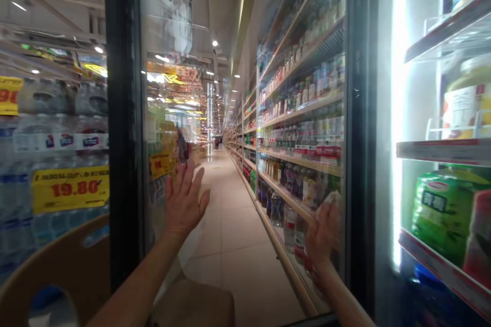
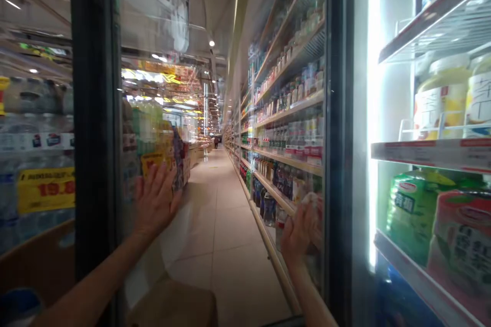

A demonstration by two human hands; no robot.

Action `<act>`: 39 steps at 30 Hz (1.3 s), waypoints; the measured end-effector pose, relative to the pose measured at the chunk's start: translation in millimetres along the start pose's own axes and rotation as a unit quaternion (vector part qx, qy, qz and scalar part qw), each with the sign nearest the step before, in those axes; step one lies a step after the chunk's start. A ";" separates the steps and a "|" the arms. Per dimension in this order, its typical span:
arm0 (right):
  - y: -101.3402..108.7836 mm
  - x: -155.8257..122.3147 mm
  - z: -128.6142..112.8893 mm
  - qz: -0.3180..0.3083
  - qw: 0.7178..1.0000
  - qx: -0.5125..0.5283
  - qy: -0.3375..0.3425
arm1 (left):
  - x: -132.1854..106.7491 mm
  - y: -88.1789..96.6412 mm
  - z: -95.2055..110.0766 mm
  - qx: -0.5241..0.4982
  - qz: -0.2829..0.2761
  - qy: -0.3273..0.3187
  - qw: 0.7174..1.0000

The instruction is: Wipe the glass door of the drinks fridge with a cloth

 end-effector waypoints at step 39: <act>-25.3 116.0 -59.0 -0.003 0.975 0.118 0.188 | -28.9 3.9 114.0 -0.114 -0.008 -0.092 0.989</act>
Point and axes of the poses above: each hand's wrist, its own x-axis towards the middle knuckle, its own y-axis out of the back of the hand, z = x × y, the point moved 9 cm from there along x, towards the middle knuckle, and after that the axes turned 12 degrees about y, right-handed, at the moved point
